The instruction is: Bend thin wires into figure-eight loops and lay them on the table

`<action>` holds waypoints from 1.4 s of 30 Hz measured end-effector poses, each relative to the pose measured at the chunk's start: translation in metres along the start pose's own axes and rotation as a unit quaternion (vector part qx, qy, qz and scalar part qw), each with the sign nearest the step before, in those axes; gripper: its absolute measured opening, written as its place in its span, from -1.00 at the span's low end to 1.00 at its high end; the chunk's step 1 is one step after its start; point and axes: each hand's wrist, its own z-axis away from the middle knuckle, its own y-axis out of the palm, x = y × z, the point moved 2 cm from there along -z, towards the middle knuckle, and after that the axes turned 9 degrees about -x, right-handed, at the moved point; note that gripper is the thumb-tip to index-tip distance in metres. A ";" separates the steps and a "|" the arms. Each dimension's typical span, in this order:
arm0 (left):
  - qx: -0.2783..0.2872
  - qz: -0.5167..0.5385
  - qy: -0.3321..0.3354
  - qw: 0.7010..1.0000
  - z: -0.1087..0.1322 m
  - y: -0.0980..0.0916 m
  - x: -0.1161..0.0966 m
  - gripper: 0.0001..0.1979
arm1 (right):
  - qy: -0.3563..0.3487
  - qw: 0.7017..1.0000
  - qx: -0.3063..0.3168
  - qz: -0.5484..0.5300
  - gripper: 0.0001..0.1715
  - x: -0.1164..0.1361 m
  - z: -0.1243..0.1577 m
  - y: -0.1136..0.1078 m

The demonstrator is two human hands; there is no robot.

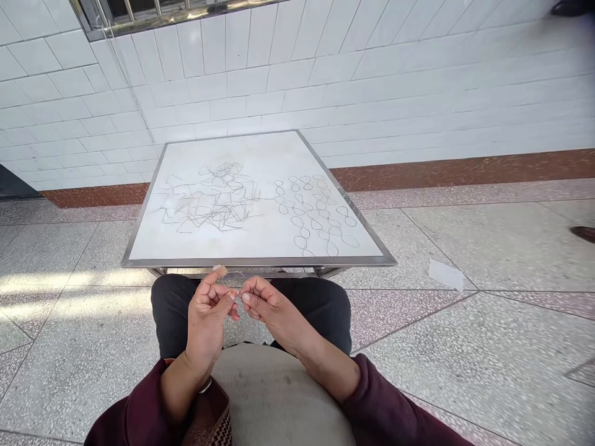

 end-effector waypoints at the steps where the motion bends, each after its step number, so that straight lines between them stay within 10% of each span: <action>1: -0.002 -0.003 -0.003 1.000 0.000 0.000 0.000 -0.54 | -0.003 1.000 0.004 0.010 -0.65 -0.001 -0.001 0.000; 8: -0.005 -0.020 -0.025 0.999 0.000 -0.002 0.000 -0.38 | -0.064 0.994 -0.008 0.084 -0.67 0.001 -0.006 -0.010; 22: 0.061 -0.045 -0.092 0.993 0.007 0.005 -0.005 -0.18 | 0.036 0.977 0.186 -0.097 -0.40 -0.012 -0.012 -0.023; 42: 0.021 -0.070 -0.076 0.994 0.009 0.007 -0.002 -0.30 | 0.077 0.957 0.127 -0.251 -0.53 -0.027 -0.010 0.002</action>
